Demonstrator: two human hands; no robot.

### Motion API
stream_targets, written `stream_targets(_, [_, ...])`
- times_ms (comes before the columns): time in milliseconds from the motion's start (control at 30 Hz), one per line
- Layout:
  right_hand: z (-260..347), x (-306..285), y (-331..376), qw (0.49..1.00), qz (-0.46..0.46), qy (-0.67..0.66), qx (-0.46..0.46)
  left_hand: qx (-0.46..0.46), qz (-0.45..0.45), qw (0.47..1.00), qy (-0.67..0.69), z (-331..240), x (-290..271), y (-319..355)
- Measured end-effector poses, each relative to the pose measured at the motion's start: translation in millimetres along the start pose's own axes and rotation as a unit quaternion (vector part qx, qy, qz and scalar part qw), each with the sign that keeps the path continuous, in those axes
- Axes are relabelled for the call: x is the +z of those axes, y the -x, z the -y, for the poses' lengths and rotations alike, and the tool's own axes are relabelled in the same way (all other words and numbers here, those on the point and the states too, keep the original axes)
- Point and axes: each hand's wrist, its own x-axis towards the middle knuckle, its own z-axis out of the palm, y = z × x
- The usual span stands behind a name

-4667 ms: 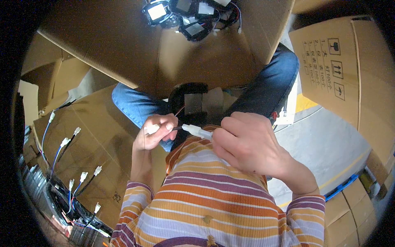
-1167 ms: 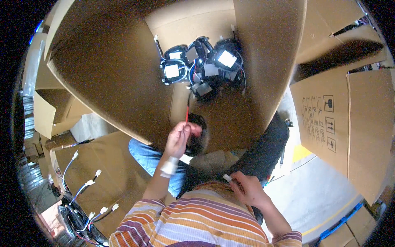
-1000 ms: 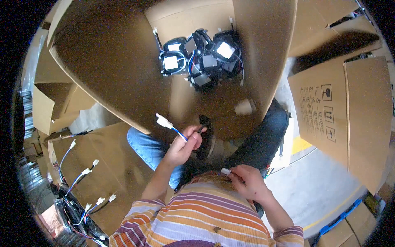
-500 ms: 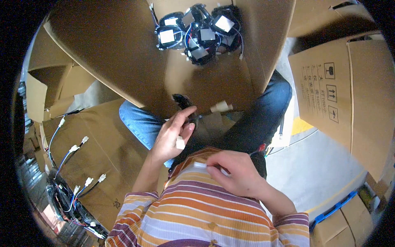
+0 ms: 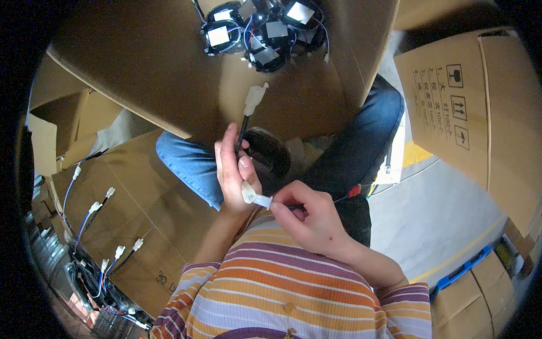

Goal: The person sorts headlight components by hand, placing headlights, wiring harnesses, and plastic covers into separate cardboard boxes.

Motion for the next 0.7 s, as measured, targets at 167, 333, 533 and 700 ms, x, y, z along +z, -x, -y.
stream_targets(167, [2.6, -2.2, -0.8, 0.999, -0.008, 0.017, -0.046, -0.006, -0.023, 0.999, -0.031, -0.1, 2.8, -2.1])
stream_targets(333, [-0.8, 2.0, -4.6, 0.995, -0.051, 0.053, -0.072, 0.005, -0.041, 0.999, -0.035, 1.2, -0.9, -5.7])
stream_targets(533, [-7.3, 3.2, -12.6, 0.987, -0.089, 0.112, -0.077, 0.056, 0.013, 0.997, -0.051, 3.4, 2.1, -8.3])
stream_targets(700, [-5.9, -9.8, -10.0, 0.992, -0.081, 0.082, -0.049, 0.025, 0.052, 0.992, 0.115, 14.0, -1.7, -3.2])
